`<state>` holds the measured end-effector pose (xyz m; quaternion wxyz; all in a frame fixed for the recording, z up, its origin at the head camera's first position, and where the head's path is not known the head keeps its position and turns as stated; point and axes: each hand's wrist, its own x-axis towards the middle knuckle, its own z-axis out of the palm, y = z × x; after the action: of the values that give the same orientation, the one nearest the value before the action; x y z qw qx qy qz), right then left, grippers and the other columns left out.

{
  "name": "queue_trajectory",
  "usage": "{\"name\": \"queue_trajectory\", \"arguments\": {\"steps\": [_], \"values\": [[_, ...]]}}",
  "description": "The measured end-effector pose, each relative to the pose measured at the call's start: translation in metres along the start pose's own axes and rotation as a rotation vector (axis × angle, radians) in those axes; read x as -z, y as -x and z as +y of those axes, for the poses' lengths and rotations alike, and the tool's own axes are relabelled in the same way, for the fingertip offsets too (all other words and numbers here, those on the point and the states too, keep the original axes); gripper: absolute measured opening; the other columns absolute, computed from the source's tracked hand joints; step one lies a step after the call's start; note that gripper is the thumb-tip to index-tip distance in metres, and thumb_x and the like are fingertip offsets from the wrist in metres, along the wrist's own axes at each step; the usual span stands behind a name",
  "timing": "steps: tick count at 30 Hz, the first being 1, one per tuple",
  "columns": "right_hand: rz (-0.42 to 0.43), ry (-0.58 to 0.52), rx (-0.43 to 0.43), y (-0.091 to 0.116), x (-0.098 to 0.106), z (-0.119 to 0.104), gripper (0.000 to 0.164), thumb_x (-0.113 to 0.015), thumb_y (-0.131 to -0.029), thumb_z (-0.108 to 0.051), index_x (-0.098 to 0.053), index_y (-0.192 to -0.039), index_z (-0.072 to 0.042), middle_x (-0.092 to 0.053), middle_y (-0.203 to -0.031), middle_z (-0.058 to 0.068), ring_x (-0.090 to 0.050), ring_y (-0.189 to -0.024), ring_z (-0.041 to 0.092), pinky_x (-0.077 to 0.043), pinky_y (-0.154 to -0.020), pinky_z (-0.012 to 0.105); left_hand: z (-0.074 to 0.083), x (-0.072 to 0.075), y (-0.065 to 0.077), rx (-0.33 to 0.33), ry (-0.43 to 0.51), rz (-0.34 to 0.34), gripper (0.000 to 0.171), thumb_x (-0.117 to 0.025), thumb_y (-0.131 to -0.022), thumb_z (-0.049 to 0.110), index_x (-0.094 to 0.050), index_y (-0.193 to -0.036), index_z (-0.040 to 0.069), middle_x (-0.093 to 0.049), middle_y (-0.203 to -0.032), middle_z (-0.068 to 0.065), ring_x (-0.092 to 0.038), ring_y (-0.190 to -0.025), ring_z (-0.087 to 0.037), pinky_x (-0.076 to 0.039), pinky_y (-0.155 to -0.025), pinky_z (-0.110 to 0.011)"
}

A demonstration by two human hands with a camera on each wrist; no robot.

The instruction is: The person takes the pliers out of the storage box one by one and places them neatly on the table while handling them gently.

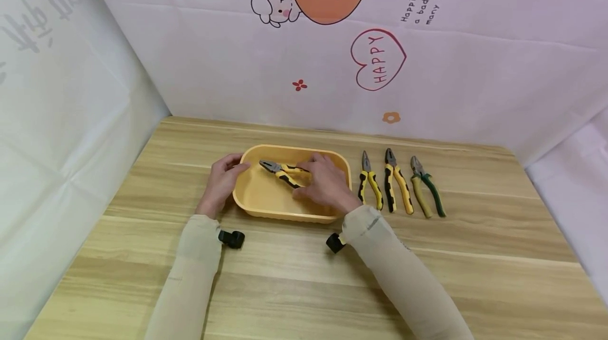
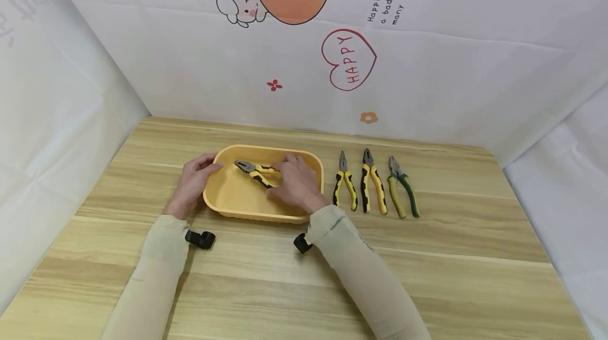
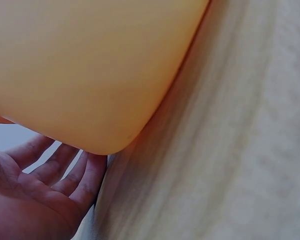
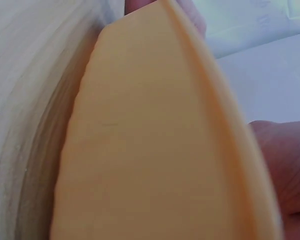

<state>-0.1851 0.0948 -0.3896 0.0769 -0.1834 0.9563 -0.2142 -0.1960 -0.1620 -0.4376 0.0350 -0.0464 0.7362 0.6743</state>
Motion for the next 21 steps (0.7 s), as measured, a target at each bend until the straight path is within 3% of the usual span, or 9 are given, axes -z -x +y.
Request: {"name": "queue_trajectory", "arguments": {"steps": [10,21], "values": [[0.048,-0.047,-0.034,0.012,0.015,-0.005,0.069,-0.085,-0.084,-0.036,-0.059,-0.144,-0.014,-0.053,-0.122,0.007,-0.051,-0.107,0.027,-0.048,-0.075,0.04,0.0,0.0,-0.001,0.007,-0.015,0.001,0.04,-0.06,-0.102,0.013,-0.058,-0.138,-0.005,-0.057,-0.132,-0.022,-0.059,-0.112,-0.029,-0.054,-0.086,-0.025],[0.117,-0.109,-0.067,0.029,0.028,-0.008,0.067,-0.087,-0.083,-0.033,-0.061,-0.142,-0.015,-0.055,-0.121,0.008,-0.051,-0.108,0.028,-0.048,-0.075,0.038,0.002,-0.001,0.001,0.005,-0.013,0.002,0.039,-0.059,-0.101,0.009,-0.057,-0.137,-0.005,-0.058,-0.129,-0.019,-0.058,-0.106,-0.024,-0.055,-0.081,-0.021]]}}
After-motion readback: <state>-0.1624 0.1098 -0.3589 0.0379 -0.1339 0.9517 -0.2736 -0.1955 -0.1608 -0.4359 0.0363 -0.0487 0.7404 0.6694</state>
